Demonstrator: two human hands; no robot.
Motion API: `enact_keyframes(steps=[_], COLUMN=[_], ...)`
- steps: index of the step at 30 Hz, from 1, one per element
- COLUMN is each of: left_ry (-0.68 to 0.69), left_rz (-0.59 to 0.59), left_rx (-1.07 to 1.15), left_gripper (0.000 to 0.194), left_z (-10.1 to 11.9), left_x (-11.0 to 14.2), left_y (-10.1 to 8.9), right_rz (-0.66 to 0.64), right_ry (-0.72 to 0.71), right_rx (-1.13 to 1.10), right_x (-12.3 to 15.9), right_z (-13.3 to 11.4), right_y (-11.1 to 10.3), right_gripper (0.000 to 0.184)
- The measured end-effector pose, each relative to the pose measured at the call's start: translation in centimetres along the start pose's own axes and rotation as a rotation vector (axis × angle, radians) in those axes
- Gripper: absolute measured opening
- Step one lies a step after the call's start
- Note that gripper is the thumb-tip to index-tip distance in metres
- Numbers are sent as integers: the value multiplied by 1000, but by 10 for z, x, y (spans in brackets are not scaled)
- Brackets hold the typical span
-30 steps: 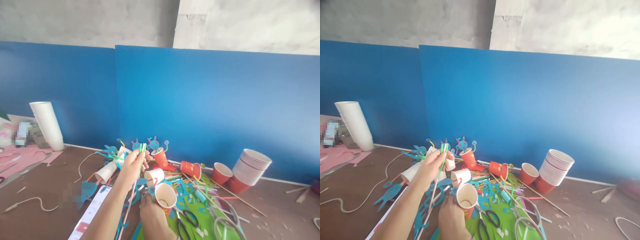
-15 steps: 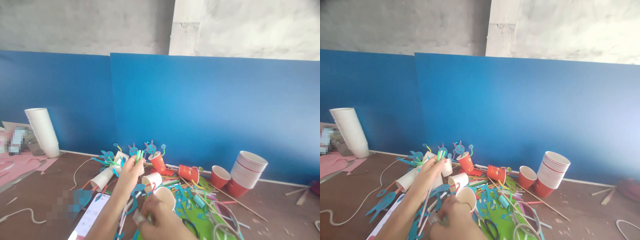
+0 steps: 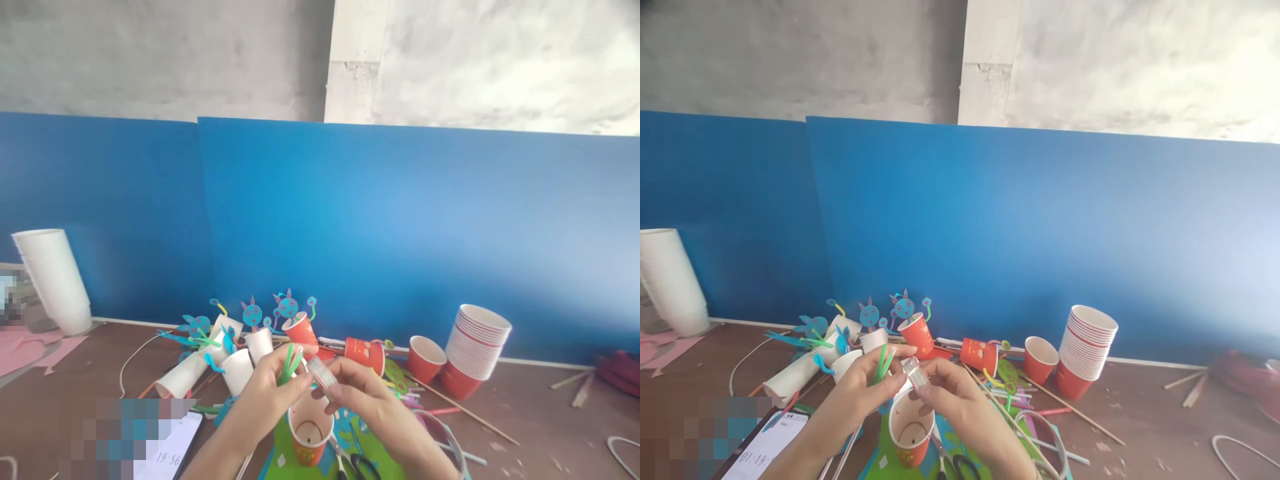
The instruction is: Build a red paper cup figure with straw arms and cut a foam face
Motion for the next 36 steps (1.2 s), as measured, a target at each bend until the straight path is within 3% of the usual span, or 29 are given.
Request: enact_keyframes(steps=[5,8,12,15,22,26,31,36], left_ry=[-30,-10,26,58,119,131,75,103], left_rz=[-65,-81,-88,-40,-50,-66,-27,38], left_rx=[13,3,-13,-93,-168,-114,-78,-102], left_gripper=[35,33,24,18,8,13,18,18], left_z=[-1,-3,-1,5,7,5,3,5], left_x=[1,-1,1,4,7,7,5,4], left_y=[1,2,7,11,13,12,13,10], right_rz=[-29,-34,143,163,133,82,130,154], right_ry=[-11,18,167,197,138,131,93,94], right_rx=[0,54,177,109,-160,-109,-5,59], right_x=[-3,0,5,3,-3,1,6,7], right_z=[-5,-9,-9,-1,10,4,10,6], right_y=[0,1,5,11,19,19,17,19], right_gripper=[12,14,23,29,38,37,31,25])
Point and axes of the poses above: each hand's wrist, its own x-axis away from the middle knuckle, its own y-axis out of the palm, z = x × y, the point moved 1 cm from there along -x, towards the middle knuckle, and after that the axes turned 11 degrees about -y, right-handed, at the moved point
